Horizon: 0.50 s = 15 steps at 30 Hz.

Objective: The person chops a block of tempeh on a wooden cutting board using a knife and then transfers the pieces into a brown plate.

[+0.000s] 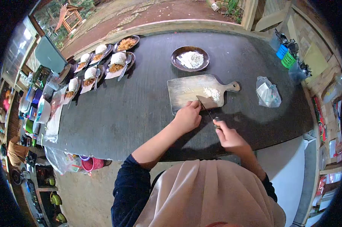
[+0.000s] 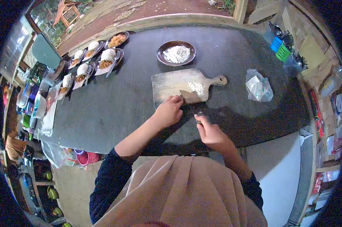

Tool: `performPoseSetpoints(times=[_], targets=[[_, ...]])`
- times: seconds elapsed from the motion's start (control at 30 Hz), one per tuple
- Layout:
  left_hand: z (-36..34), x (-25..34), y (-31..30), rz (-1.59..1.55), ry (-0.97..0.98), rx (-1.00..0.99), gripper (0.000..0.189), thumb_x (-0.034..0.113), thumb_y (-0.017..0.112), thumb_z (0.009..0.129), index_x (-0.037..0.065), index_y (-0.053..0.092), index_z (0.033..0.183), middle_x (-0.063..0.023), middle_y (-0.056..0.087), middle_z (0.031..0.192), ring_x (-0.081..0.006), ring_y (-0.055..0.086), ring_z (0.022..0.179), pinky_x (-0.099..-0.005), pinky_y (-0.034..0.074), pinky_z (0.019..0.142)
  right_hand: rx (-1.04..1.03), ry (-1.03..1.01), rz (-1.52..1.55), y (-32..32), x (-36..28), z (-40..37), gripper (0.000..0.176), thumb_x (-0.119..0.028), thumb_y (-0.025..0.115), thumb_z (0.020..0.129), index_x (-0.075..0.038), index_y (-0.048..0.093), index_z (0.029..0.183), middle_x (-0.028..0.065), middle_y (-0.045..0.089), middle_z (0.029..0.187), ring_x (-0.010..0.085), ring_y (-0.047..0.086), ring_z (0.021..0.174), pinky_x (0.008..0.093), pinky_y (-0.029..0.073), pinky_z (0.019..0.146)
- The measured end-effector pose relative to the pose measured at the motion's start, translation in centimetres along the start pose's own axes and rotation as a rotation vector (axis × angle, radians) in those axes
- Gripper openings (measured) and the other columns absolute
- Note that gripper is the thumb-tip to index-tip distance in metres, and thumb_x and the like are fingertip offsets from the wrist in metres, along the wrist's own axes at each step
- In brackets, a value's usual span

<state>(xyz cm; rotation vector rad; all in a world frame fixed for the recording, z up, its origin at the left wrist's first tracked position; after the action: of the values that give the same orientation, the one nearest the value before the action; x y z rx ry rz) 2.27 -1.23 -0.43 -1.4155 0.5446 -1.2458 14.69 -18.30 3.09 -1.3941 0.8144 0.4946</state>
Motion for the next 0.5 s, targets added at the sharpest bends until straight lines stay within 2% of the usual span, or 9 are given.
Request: performPoseSetpoints(times=[0.03, 0.07, 0.13, 0.2, 0.27, 0.37, 0.43, 0.47, 0.5], targets=[[0.0, 0.1, -0.1, -0.013, -0.013, -0.02, 0.038, 0.015, 0.058, 0.076, -0.002, 0.055, 0.111, -0.0149, 0.051, 0.111, -0.033, 0.049, 0.109, -0.0406, 0.046, 0.091, -0.089, 0.183, -0.006, 0.2, -0.6, 0.1, 0.035, -0.018, 0.046, 0.095, -0.01, 0.041, 0.128, 0.0253, 0.06, 0.106, 0.042, 0.057, 0.097, 0.0469, 0.048, 0.077], [0.0, 0.1, -0.1, -0.016, -0.014, -0.02, 0.038, 0.015, 0.058, 0.076, -0.002, 0.055, 0.111, -0.0149, 0.051, 0.111, -0.033, 0.049, 0.109, -0.0406, 0.046, 0.091, -0.091, 0.185, -0.007, 0.2, -0.3, 0.5, 0.035, -0.018, 0.046, 0.095, -0.01, 0.041, 0.128, 0.0253, 0.06, 0.106, 0.042, 0.057, 0.097, 0.0469, 0.048, 0.077], [-0.1, 0.1, -0.2, 0.004, -0.004, -0.025, 0.039, 0.015, 0.058, 0.076, -0.002, 0.055, 0.111, -0.0148, 0.051, 0.112, -0.0324, 0.048, 0.11, -0.0404, 0.047, 0.091, -0.032, 0.103, 0.023, 0.0, -0.4, 1.4, 0.035, -0.018, 0.046, 0.095, -0.01, 0.042, 0.128, 0.0258, 0.059, 0.108, 0.0433, 0.056, 0.098, 0.0473, 0.048, 0.078], [-0.3, 0.2, -0.1, 0.003, 0.011, -0.014, 0.039, 0.015, 0.058, 0.077, -0.002, 0.055, 0.111, -0.015, 0.051, 0.112, -0.0325, 0.048, 0.11, -0.0403, 0.047, 0.09, -0.059, 0.127, 0.035, -1.7, -0.6, 0.9, 0.034, -0.017, 0.046, 0.095, -0.009, 0.042, 0.128, 0.0265, 0.058, 0.108, 0.0439, 0.057, 0.097, 0.0475, 0.048, 0.076], [-0.2, -0.1, 0.0, 0.0, 0.017, 0.005, 0.038, 0.016, 0.058, 0.077, -0.002, 0.055, 0.11, -0.0151, 0.051, 0.113, -0.0326, 0.048, 0.11, -0.0401, 0.047, 0.09, -0.116, 0.06, 0.011, -2.1, -0.4, 0.1, 0.035, -0.017, 0.047, 0.094, -0.009, 0.042, 0.128, 0.0264, 0.059, 0.105, 0.0444, 0.058, 0.094, 0.0471, 0.049, 0.074], [-0.2, -0.3, 0.4, -0.005, 0.03, 0.014, 0.038, 0.016, 0.059, 0.077, -0.003, 0.055, 0.109, -0.0153, 0.051, 0.113, -0.0328, 0.048, 0.109, -0.04, 0.047, 0.09, -0.035, 0.086, -0.024, 1.0, 0.4, -0.1, 0.034, -0.017, 0.048, 0.094, -0.01, 0.043, 0.127, 0.0264, 0.061, 0.095, 0.0436, 0.06, 0.088, 0.0465, 0.049, 0.07], [-0.3, 0.0, 0.5, 0.044, 0.08, 0.114, 0.028, 0.014, 0.058, 0.075, -0.004, 0.057, 0.097, -0.0139, 0.053, 0.106, -0.0311, 0.051, 0.103, -0.0389, 0.051, 0.082, -0.01, 0.069, -0.01, 1.4, 0.9, 0.4, 0.034, -0.017, 0.046, 0.095, -0.009, 0.042, 0.127, 0.0265, 0.061, 0.094, 0.0431, 0.06, 0.088, 0.0462, 0.049, 0.07], [-0.4, 0.1, 0.7, 0.043, 0.085, 0.108, 0.028, 0.014, 0.058, 0.075, -0.004, 0.057, 0.097, -0.0139, 0.053, 0.106, -0.0311, 0.051, 0.103, -0.0389, 0.051, 0.082, 0.019, 0.026, 0.027, 1.0, 1.1, 1.0, 0.033, -0.016, 0.045, 0.095, -0.008, 0.042, 0.127, 0.0264, 0.062, 0.094, 0.0429, 0.061, 0.088, 0.0461, 0.049, 0.07], [-0.4, 0.0, 0.9, 0.053, 0.085, 0.115, 0.028, 0.014, 0.058, 0.075, -0.004, 0.057, 0.097, -0.0138, 0.053, 0.106, -0.0309, 0.051, 0.103, -0.0387, 0.051, 0.082, -0.181, 0.336, 0.076, -1.7, -2.2, 1.1, 0.033, -0.016, 0.044, 0.096, -0.008, 0.042, 0.127, 0.0263, 0.062, 0.094, 0.0429, 0.06, 0.09, 0.0464, 0.049, 0.072]])
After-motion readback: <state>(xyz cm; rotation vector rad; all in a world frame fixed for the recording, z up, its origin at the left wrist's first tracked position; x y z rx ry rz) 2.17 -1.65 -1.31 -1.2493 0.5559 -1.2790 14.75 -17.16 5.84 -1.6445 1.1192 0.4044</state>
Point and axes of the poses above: each hand's wrist, its own z-axis towards the middle knuckle, its own y-axis out of the palm, x = y × z, the point moved 1 cm from there along z, towards the middle knuckle
